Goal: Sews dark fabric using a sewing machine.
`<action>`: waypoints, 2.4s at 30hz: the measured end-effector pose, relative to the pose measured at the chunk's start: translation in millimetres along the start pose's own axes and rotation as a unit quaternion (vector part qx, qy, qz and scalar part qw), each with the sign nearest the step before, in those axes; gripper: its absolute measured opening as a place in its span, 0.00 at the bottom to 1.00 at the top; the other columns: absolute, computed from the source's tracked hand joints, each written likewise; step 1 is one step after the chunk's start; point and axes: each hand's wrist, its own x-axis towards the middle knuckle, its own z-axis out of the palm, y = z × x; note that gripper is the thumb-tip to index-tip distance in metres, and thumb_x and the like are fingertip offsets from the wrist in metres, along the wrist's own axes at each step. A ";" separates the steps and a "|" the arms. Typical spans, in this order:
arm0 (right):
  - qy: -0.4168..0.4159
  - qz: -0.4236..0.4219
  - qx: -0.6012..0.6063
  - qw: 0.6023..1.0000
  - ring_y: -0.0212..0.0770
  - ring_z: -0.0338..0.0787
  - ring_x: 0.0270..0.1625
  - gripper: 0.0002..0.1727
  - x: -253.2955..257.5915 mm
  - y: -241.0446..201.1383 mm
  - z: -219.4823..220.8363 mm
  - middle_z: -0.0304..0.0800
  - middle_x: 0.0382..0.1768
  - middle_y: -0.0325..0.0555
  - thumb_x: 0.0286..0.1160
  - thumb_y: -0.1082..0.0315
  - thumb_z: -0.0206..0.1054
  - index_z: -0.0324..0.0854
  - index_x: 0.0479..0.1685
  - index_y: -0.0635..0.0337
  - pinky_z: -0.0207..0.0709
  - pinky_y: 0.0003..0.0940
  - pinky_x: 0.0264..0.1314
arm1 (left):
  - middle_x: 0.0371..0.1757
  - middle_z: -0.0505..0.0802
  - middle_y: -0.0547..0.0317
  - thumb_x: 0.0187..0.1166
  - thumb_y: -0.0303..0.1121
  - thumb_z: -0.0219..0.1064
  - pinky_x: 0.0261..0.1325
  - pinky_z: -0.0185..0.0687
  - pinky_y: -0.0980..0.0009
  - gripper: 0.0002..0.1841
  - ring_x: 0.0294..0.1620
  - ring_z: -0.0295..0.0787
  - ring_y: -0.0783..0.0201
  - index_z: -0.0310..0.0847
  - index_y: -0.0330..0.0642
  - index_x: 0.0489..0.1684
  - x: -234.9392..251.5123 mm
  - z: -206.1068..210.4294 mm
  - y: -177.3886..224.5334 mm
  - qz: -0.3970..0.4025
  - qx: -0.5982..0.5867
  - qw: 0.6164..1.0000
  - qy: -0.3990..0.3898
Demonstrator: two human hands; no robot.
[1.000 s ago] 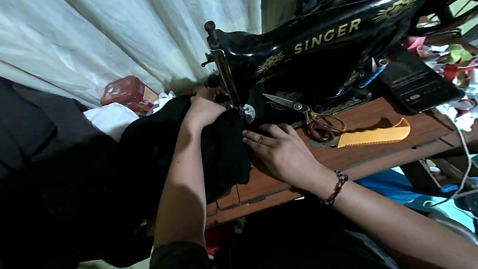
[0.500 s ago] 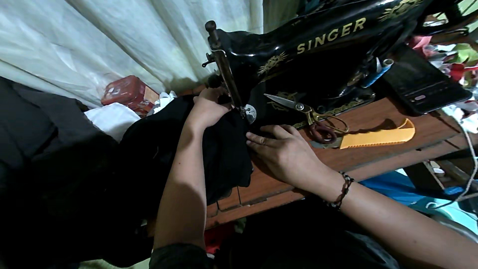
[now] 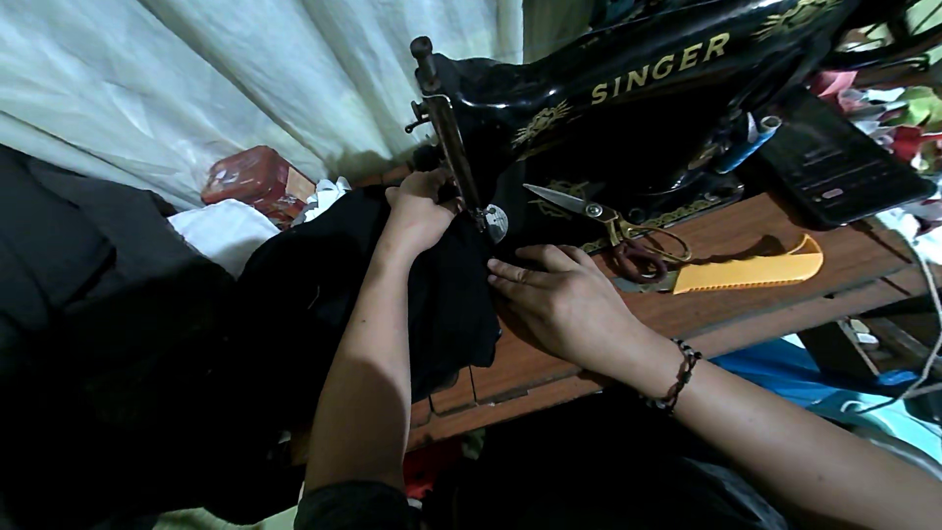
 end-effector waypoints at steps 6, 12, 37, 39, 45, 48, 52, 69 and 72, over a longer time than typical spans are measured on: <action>-0.003 0.004 0.003 1.000 0.47 0.81 0.77 0.18 0.6 1.2 0.1 0.88 0.72 0.32 0.85 0.60 0.58 0.92 0.61 0.47 0.72 0.54 0.75 | 0.60 0.92 0.47 0.80 0.34 0.70 0.78 0.52 0.29 0.16 0.72 0.81 0.49 0.88 0.42 0.63 -1.5 -1.3 4.2 -0.002 0.006 1.000 0.009; -0.012 0.008 0.003 1.000 0.48 0.82 0.76 0.19 4.7 0.3 -2.0 0.88 0.72 0.32 0.84 0.59 0.57 0.92 0.62 0.48 0.73 0.56 0.71 | 0.62 0.91 0.43 0.83 0.35 0.68 0.78 0.50 0.30 0.18 0.72 0.80 0.46 0.85 0.40 0.68 -2.6 -2.2 11.0 -0.025 0.023 0.999 0.015; -0.039 0.001 -0.018 0.999 0.45 0.79 0.77 0.21 9.3 3.4 0.5 0.84 0.76 0.28 0.87 0.55 0.55 0.89 0.68 0.45 0.70 0.55 0.71 | 0.60 0.93 0.46 0.81 0.42 0.69 0.76 0.61 0.33 0.17 0.68 0.85 0.44 0.89 0.44 0.60 10.8 12.5 -3.1 -0.004 0.089 0.988 0.125; -0.036 0.002 -0.017 0.999 0.45 0.80 0.76 0.21 8.7 3.9 0.6 0.85 0.75 0.28 0.87 0.55 0.55 0.89 0.67 0.45 0.70 0.55 0.71 | 0.60 0.93 0.47 0.80 0.44 0.70 0.77 0.60 0.34 0.17 0.68 0.84 0.45 0.89 0.45 0.61 12.8 12.7 -4.3 -0.016 0.088 0.988 0.123; -0.038 0.004 -0.015 0.999 0.45 0.80 0.76 0.21 10.0 3.4 -0.8 0.85 0.75 0.29 0.87 0.53 0.54 0.89 0.67 0.45 0.69 0.55 0.72 | 0.60 0.93 0.47 0.81 0.43 0.69 0.77 0.60 0.35 0.17 0.68 0.84 0.45 0.90 0.45 0.60 12.1 13.2 -3.9 -0.013 0.081 0.988 0.129; -0.030 -0.002 -0.016 0.999 0.46 0.80 0.76 0.21 8.7 4.1 0.7 0.85 0.75 0.30 0.87 0.54 0.55 0.89 0.67 0.46 0.70 0.55 0.71 | 0.58 0.93 0.46 0.81 0.42 0.69 0.79 0.58 0.37 0.16 0.68 0.84 0.47 0.89 0.42 0.59 12.6 12.2 -5.8 -0.006 0.056 0.991 0.125; -0.028 -0.004 -0.018 0.999 0.47 0.80 0.76 0.22 8.1 4.7 1.7 0.85 0.76 0.31 0.87 0.55 0.54 0.88 0.68 0.46 0.70 0.55 0.72 | 0.55 0.94 0.48 0.81 0.38 0.69 0.79 0.57 0.38 0.13 0.66 0.85 0.50 0.90 0.40 0.55 10.4 9.2 -3.2 0.006 0.012 0.992 0.126; -0.043 0.029 -0.010 0.999 0.53 0.66 0.89 0.26 8.0 -19.6 13.8 0.68 0.88 0.32 0.85 0.64 0.54 0.76 0.82 0.49 0.63 0.64 0.80 | 0.60 0.92 0.47 0.79 0.46 0.70 0.80 0.55 0.34 0.21 0.70 0.82 0.49 0.87 0.40 0.60 10.7 7.7 -6.8 0.006 0.013 0.996 0.088; -0.058 0.026 -0.013 0.998 0.50 0.68 0.87 0.25 7.1 -17.2 12.5 0.74 0.84 0.30 0.86 0.64 0.52 0.80 0.79 0.47 0.62 0.62 0.81 | 0.60 0.92 0.48 0.79 0.47 0.70 0.81 0.53 0.36 0.21 0.71 0.82 0.50 0.88 0.41 0.59 9.6 8.0 -6.6 0.004 0.012 0.996 0.092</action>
